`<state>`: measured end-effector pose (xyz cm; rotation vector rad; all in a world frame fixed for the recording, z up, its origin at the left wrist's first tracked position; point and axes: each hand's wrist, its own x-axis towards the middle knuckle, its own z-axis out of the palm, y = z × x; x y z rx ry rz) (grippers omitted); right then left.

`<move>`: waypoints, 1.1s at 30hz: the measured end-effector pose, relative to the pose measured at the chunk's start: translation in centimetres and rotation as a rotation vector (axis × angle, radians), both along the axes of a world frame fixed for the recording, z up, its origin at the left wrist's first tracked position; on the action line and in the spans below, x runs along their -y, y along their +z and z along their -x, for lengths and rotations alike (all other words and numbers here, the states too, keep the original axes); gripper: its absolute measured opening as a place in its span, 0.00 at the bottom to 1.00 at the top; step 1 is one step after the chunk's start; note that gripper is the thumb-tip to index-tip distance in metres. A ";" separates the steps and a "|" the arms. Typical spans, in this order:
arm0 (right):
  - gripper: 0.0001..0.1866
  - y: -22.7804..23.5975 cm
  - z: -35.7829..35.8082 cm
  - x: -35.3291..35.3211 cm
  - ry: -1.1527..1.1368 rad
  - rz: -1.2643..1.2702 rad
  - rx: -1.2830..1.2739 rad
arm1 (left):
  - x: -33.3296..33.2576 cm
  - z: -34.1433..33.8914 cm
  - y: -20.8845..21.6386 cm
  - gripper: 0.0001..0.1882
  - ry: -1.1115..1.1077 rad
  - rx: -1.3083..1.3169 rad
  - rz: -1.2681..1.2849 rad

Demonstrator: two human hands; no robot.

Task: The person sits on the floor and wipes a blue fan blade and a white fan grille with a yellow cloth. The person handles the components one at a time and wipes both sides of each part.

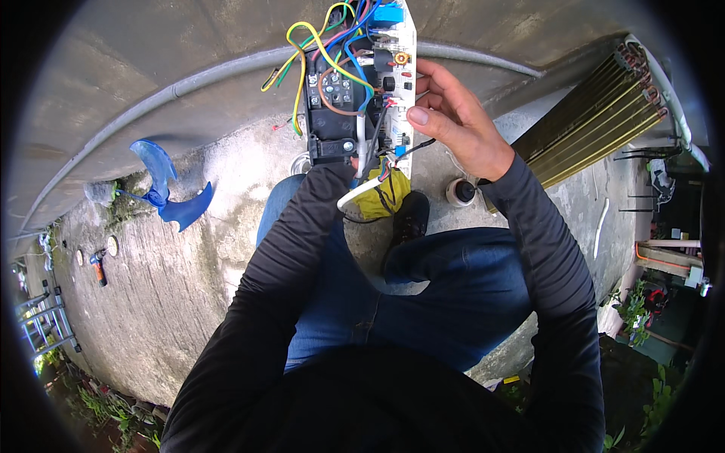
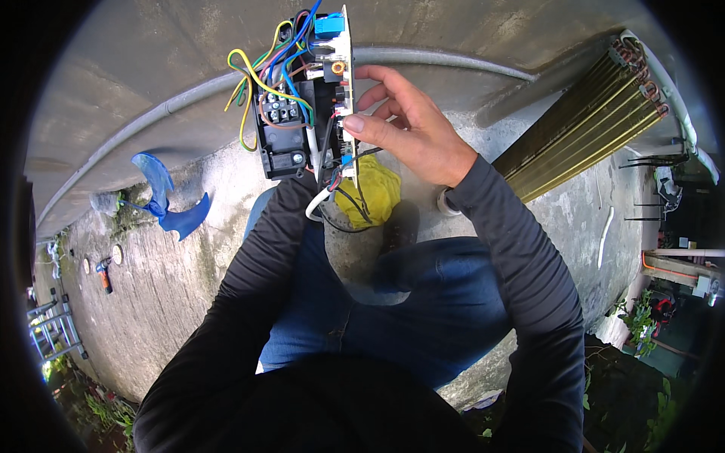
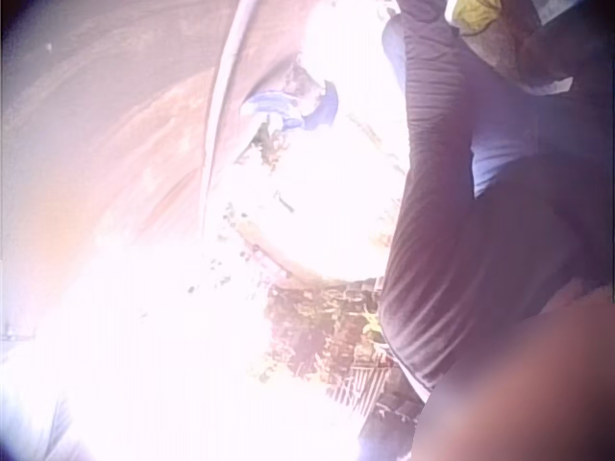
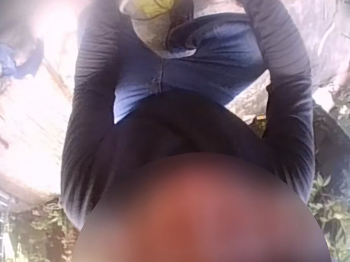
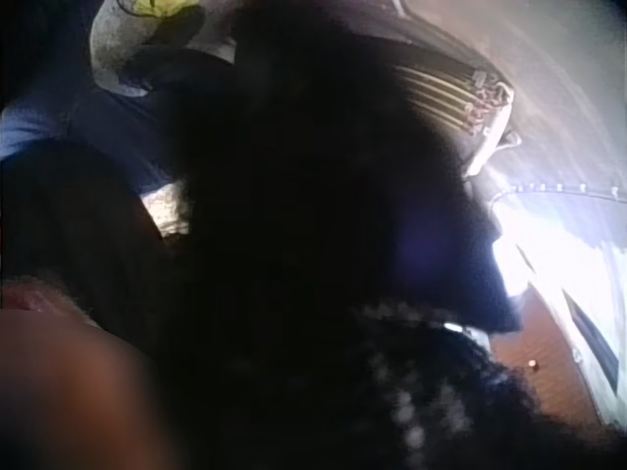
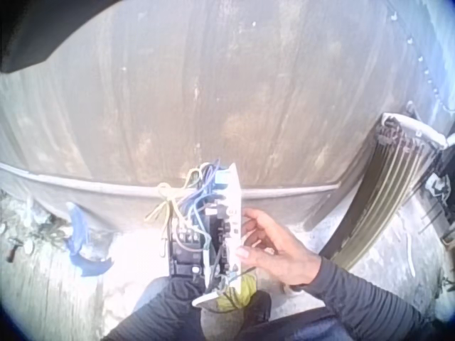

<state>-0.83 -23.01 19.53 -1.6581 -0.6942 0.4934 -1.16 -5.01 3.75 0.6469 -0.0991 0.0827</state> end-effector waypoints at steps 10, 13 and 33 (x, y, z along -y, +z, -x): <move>0.39 0.0 -0.1 0.1 0.005 0.025 0.034 | 0.0 0.0 0.6 0.24 0.031 0.006 -0.039; 0.39 -0.1 -0.3 0.2 0.005 0.035 0.061 | 0.0 0.0 0.7 0.24 0.040 0.007 -0.044; 0.38 -0.1 0.4 0.0 0.021 0.060 0.061 | 0.0 2.6 2.4 0.24 0.125 0.021 -0.149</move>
